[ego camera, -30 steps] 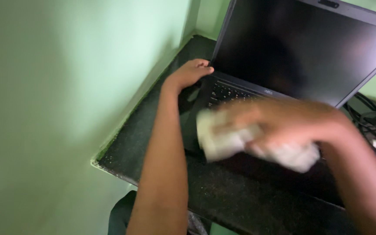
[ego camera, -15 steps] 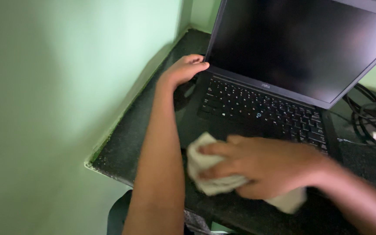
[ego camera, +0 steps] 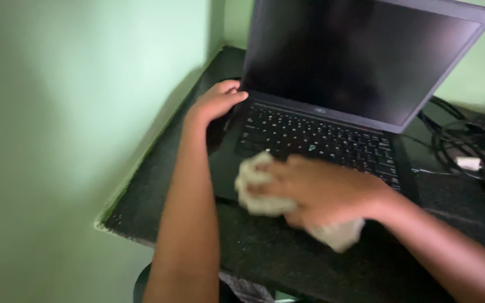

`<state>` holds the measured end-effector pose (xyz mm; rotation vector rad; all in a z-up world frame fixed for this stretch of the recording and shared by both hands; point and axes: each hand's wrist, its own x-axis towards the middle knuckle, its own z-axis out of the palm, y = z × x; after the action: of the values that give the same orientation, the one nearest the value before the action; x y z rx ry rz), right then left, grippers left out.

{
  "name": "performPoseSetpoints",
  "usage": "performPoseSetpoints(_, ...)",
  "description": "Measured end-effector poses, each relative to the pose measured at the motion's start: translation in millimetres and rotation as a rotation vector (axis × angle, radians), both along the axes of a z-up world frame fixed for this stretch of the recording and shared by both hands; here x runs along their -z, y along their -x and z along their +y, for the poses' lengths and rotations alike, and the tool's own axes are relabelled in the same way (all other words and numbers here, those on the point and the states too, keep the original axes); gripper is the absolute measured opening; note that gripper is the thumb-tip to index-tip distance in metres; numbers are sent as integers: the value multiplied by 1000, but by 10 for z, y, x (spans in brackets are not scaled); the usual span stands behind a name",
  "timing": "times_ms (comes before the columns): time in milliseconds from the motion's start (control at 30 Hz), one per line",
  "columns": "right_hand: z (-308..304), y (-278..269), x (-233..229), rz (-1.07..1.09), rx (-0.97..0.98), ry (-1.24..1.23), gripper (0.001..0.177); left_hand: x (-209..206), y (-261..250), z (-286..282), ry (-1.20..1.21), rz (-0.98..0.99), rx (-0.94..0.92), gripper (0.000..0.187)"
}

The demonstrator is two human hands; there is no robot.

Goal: The person cleans a laptop and a computer mouse using a cloth and a cotton swab. They wipe the laptop screen, keyboard, and touchpad, then use the swab to clean between the keys. Finally, they clean the mouse with the swab.

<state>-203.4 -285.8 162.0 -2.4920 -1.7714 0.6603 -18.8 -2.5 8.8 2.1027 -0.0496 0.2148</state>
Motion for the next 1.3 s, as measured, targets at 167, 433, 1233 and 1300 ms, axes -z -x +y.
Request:
performPoseSetpoints(167, -624, -175, -70, 494, -309, -130, 67, -120, 44, -52, -40, 23, -8, 57)
performPoseSetpoints(433, -382, -663, -142, -85, 177, -225, 76, -261, 251, -149, -369, 22, -138, 50)
performPoseSetpoints(1233, -1082, -260, 46, -220, 558, 308, 84, -363, 409, -285, -430, 117, -164, 43)
performPoseSetpoints(1300, -1246, -225, 28, -279, 529, 325, 77, -384, 427, -276, -423, 69, -154, 44)
